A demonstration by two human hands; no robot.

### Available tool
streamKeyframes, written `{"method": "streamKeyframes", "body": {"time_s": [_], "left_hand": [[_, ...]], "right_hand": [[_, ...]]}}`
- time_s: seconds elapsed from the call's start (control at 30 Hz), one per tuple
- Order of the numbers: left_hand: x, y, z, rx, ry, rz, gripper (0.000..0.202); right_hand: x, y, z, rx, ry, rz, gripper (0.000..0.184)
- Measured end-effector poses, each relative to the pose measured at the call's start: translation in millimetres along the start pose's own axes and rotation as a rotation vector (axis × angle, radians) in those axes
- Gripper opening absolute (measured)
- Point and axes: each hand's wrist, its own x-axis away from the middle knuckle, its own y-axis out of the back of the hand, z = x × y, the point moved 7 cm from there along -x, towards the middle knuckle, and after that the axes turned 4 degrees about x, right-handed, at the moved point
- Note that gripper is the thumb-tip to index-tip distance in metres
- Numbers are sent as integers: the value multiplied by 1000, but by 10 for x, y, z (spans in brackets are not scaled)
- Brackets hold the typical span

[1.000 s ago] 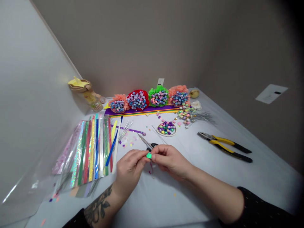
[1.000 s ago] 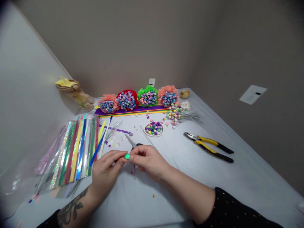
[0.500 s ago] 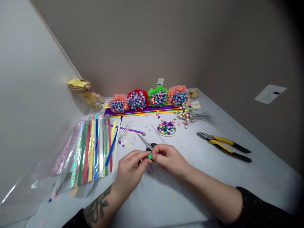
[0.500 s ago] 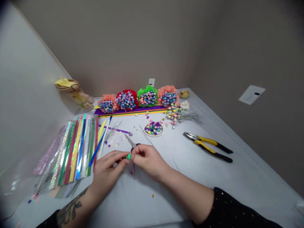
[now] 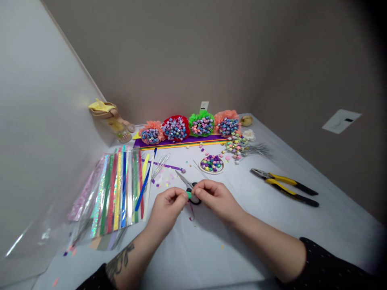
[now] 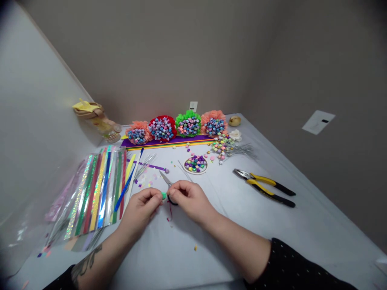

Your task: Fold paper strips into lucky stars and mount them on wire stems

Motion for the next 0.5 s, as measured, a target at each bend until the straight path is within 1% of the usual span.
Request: {"method": "streamKeyframes", "body": {"time_s": [0.07, 0.13, 0.2, 0.3, 0.5], "left_hand": [[-2, -3, 56, 51, 43, 3, 18], [-1, -11, 94, 102, 64, 6, 19], [3, -26, 123, 144, 83, 16, 21], [13, -57, 137, 167, 104, 49, 21], [20, -68, 86, 119, 86, 79, 23]], "right_hand": [[9, 44, 64, 129, 92, -51, 11], [35, 58, 156, 298, 214, -93, 8], [68, 40, 232, 404, 317, -107, 8], [101, 15, 277, 441, 393, -106, 9], [121, 17, 284, 426, 455, -115, 10]]}}
